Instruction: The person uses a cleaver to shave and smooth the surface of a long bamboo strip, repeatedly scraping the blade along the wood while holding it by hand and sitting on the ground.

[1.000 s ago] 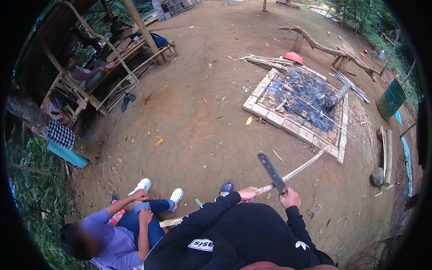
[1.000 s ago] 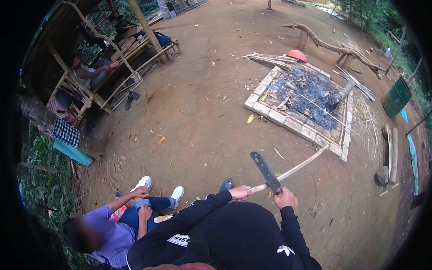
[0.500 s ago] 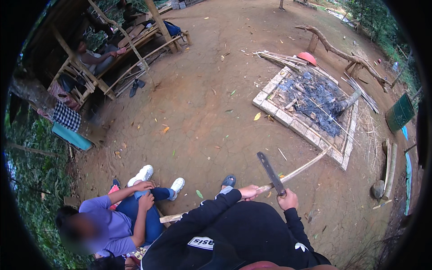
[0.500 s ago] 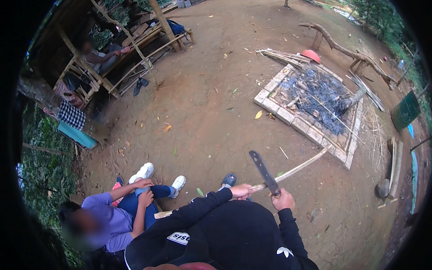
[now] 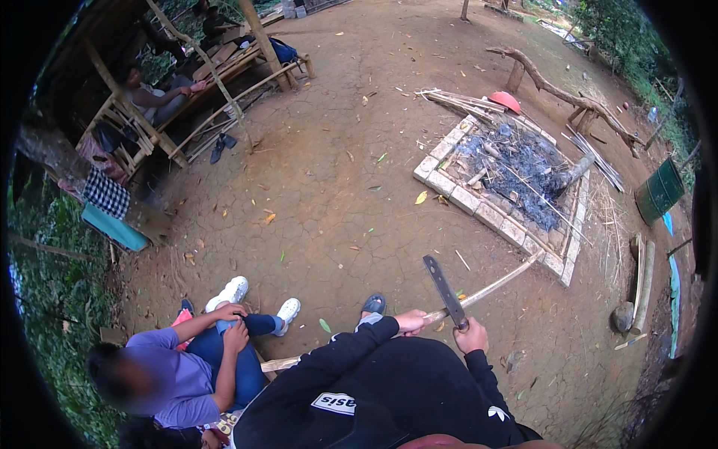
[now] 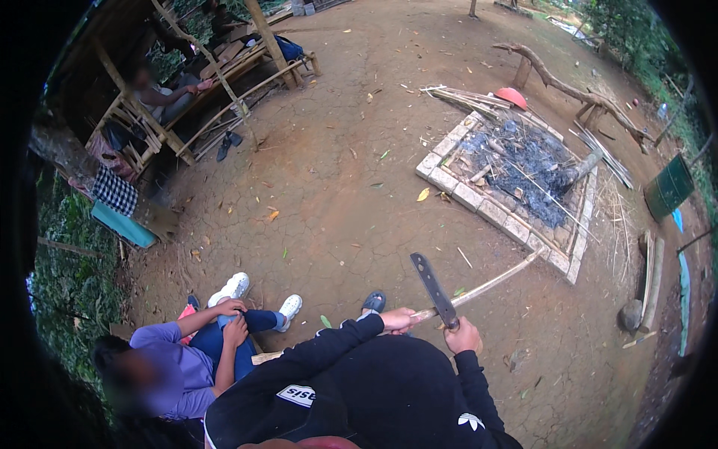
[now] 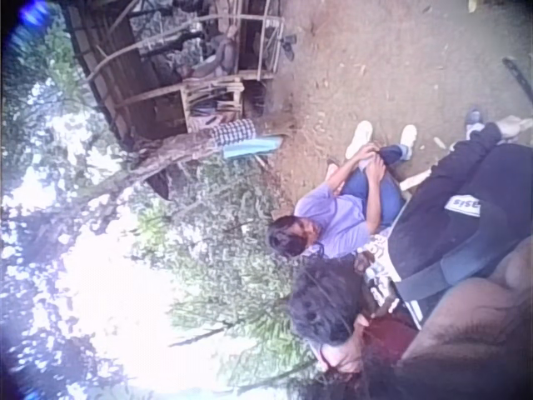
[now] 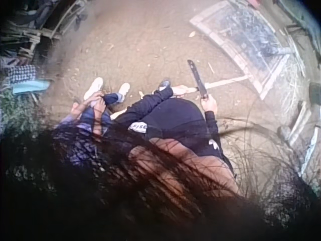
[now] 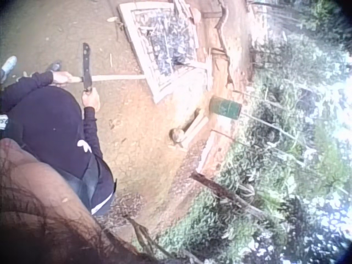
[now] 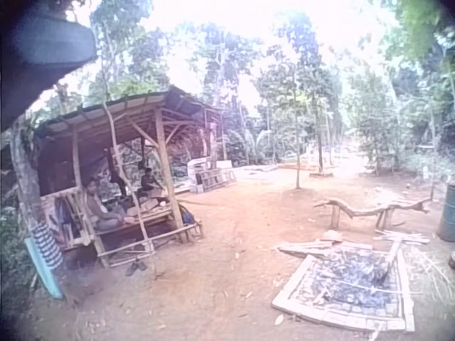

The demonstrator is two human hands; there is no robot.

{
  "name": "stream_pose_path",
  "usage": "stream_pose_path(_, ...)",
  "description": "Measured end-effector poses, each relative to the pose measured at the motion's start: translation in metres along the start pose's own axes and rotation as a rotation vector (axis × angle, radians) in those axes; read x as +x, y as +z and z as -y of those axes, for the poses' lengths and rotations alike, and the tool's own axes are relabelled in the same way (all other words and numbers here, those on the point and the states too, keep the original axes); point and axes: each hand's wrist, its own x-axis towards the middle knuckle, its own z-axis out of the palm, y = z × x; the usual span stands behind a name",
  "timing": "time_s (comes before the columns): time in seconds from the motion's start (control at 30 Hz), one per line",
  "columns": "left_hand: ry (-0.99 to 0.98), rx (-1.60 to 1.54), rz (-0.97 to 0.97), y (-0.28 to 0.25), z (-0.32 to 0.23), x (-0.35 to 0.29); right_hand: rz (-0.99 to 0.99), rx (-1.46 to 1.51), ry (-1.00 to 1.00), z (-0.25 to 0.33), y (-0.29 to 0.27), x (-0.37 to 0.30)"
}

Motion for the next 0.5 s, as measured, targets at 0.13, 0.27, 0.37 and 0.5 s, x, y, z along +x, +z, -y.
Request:
stream_pose_path(0.13, 0.010, 0.017, 0.024, -0.001, 0.005, 0.007, -0.010, 0.022, 0.016, 0.002, -0.002, -0.003)
stream_pose_path(0.27, 0.009, -0.012, 0.022, -0.004, 0.013, 0.013, 0.005, 0.030, 0.002, 0.001, 0.001, -0.003)
stream_pose_path(0.37, -0.016, 0.042, 0.007, -0.003, 0.000, 0.005, -0.013, 0.020, -0.021, -0.002, 0.000, 0.002)
stream_pose_path(0.5, -0.006, 0.009, -0.019, -0.002, 0.003, 0.001, 0.002, 0.037, -0.121, -0.002, -0.004, 0.007)
